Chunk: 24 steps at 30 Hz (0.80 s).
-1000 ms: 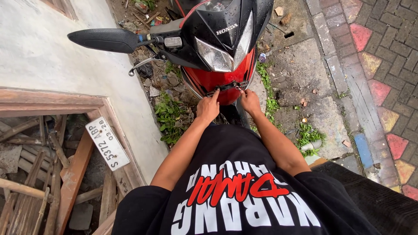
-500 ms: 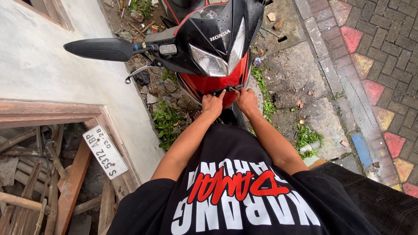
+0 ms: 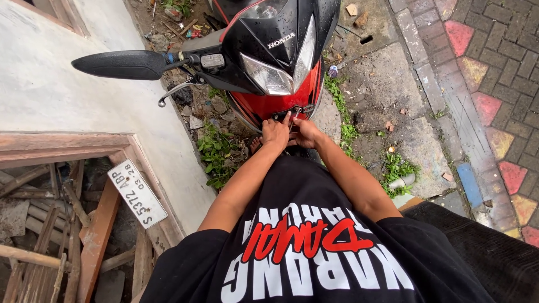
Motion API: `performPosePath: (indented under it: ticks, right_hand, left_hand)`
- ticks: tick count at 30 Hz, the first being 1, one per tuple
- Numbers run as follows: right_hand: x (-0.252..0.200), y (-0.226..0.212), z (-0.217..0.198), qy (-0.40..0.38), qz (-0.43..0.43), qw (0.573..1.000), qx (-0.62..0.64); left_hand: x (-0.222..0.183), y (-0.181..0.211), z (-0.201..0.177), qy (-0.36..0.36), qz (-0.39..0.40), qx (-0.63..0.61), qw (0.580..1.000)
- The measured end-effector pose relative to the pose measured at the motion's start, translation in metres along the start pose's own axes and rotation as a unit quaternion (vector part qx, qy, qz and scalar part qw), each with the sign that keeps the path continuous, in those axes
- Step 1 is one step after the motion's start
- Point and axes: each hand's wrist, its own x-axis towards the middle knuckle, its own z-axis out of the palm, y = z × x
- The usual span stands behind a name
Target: Tightening the front license plate bracket on a motorcycle using a wrench and hands.
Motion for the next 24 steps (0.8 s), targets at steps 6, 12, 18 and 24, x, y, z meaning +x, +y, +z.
performPosePath:
  ticks: [6, 12, 18, 24]
  right_hand:
    - [-0.05, -0.011, 0.004, 0.114, -0.112, 0.864, -0.478]
    - [0.035, -0.01, -0.068, 0.199, -0.194, 0.781, -0.559]
    - [0.017, -0.021, -0.049, 0.207, -0.186, 0.769, -0.576]
    - [0.051, -0.019, -0.073, 0.19, -0.215, 0.757, -0.587]
  left_hand:
    - [0.003, 0.0, 0.002, 0.001, 0.002, -0.01, 1.0]
    - [-0.006, -0.005, -0.008, -0.005, -0.001, -0.036, 0.999]
    - [0.003, -0.002, -0.001, -0.016, -0.004, -0.017, 1.0]
    - [-0.013, -0.004, -0.022, -0.03, -0.003, -0.023, 0.999]
